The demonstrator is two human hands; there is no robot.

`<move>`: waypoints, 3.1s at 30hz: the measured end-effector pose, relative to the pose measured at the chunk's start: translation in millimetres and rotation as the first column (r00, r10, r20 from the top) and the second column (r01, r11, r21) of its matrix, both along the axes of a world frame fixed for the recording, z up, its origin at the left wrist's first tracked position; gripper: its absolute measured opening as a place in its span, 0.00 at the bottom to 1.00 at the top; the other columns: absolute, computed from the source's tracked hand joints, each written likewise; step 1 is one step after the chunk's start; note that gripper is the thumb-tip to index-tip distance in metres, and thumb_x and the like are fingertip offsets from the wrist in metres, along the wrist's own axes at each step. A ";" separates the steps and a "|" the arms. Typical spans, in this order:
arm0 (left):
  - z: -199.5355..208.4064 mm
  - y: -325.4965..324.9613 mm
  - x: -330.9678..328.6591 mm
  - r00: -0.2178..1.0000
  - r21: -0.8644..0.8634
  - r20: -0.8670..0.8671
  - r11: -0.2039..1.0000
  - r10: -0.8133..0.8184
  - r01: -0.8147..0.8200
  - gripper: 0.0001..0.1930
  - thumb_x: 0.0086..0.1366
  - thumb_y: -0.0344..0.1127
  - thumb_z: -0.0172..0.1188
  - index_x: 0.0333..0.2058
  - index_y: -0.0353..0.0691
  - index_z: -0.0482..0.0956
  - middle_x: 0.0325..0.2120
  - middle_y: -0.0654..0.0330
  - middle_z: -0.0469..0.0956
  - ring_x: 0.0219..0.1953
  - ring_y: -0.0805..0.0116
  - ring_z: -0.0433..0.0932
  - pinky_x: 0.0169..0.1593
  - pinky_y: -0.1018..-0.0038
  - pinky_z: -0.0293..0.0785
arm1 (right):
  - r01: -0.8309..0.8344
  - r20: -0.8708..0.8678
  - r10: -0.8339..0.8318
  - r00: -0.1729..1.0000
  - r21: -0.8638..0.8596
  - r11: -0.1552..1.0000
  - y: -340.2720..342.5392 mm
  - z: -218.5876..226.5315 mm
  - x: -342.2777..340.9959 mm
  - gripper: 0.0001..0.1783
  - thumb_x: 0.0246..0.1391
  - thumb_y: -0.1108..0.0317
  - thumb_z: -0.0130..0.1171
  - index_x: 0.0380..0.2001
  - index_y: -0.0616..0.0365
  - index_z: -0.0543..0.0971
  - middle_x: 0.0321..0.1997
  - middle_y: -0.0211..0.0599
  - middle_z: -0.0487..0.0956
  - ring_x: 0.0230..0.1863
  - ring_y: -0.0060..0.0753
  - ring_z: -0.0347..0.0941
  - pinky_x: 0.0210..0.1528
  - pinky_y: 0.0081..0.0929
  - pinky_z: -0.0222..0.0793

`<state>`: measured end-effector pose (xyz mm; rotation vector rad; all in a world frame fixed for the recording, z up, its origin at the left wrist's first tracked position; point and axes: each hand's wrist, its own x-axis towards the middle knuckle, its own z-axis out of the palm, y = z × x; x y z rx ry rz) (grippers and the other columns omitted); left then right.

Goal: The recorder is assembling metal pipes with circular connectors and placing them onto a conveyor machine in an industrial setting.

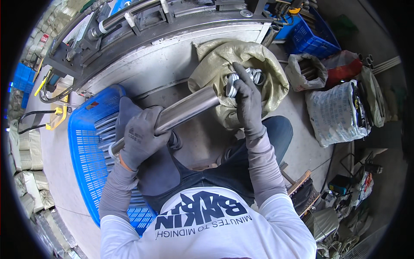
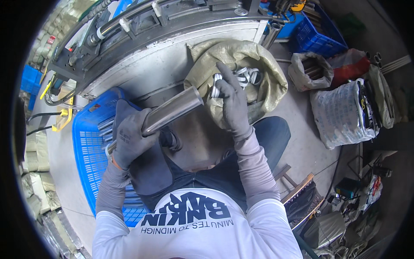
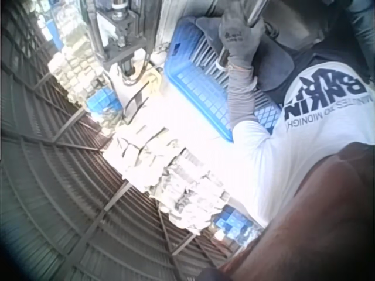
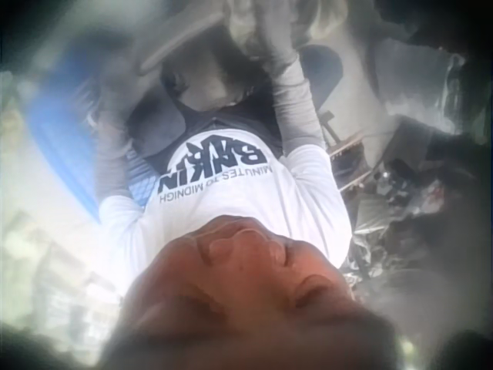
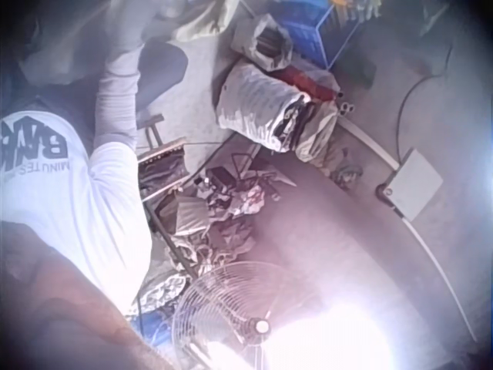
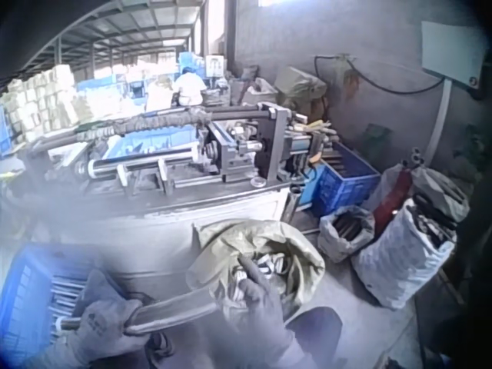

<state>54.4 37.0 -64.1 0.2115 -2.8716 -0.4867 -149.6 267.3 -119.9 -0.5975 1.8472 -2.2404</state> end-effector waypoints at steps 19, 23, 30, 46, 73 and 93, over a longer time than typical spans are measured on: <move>-3.1 1.5 -9.6 0.992 -0.081 0.008 0.989 -0.127 0.128 0.29 0.50 0.37 0.72 0.52 0.37 0.78 0.36 0.51 0.82 0.39 0.49 0.82 0.45 0.57 0.77 | -0.095 -0.478 0.204 0.854 0.242 0.966 -9.0 -6.8 10.3 0.25 0.71 0.55 0.43 0.45 0.67 0.82 0.46 0.50 0.83 0.48 0.46 0.80 0.55 0.34 0.72; -5.3 2.3 -8.6 0.991 -0.099 0.030 0.987 -0.127 0.130 0.29 0.50 0.38 0.73 0.52 0.37 0.78 0.37 0.52 0.81 0.40 0.50 0.82 0.45 0.57 0.76 | 0.046 -0.482 0.105 0.870 0.291 0.956 -15.7 -6.0 25.4 0.27 0.72 0.54 0.41 0.43 0.68 0.82 0.43 0.48 0.84 0.45 0.44 0.81 0.54 0.34 0.73; -9.1 1.9 -8.3 0.989 -0.100 0.075 0.986 -0.126 0.134 0.31 0.50 0.39 0.73 0.53 0.37 0.76 0.39 0.52 0.81 0.42 0.51 0.82 0.46 0.57 0.76 | 0.175 -0.472 -0.019 0.881 0.289 0.941 -25.7 -2.7 37.5 0.26 0.74 0.60 0.40 0.38 0.67 0.84 0.38 0.45 0.84 0.42 0.41 0.81 0.50 0.32 0.74; 28.1 -65.4 4.3 0.972 -0.284 0.188 0.955 0.140 -0.083 0.34 0.54 0.36 0.69 0.61 0.38 0.73 0.52 0.45 0.76 0.54 0.42 0.76 0.56 0.50 0.72 | 0.301 -0.342 0.320 0.884 0.938 0.170 -54.3 -138.3 -94.1 0.16 0.63 0.60 0.59 0.49 0.54 0.86 0.55 0.52 0.81 0.53 0.51 0.81 0.52 0.49 0.78; 22.4 -178.5 -288.5 0.919 -0.575 -0.377 0.748 0.120 -0.333 0.34 0.63 0.33 0.62 0.69 0.42 0.66 0.64 0.51 0.73 0.69 0.53 0.69 0.74 0.52 0.59 | -0.177 0.103 0.153 0.983 0.284 0.942 6.8 -56.7 -58.4 0.29 0.64 0.78 0.52 0.69 0.67 0.73 0.58 0.36 0.81 0.46 0.20 0.77 0.50 0.19 0.73; -361.3 -211.4 278.2 0.539 -0.357 0.740 0.914 0.402 -0.192 0.29 0.63 0.45 0.65 0.62 0.44 0.75 0.57 0.54 0.77 0.61 0.55 0.75 0.63 0.55 0.71 | -0.177 -0.116 0.268 0.956 0.500 0.848 -18.3 -98.5 -26.1 0.41 0.48 0.86 0.72 0.67 0.57 0.73 0.56 0.37 0.82 0.55 0.30 0.81 0.58 0.28 0.79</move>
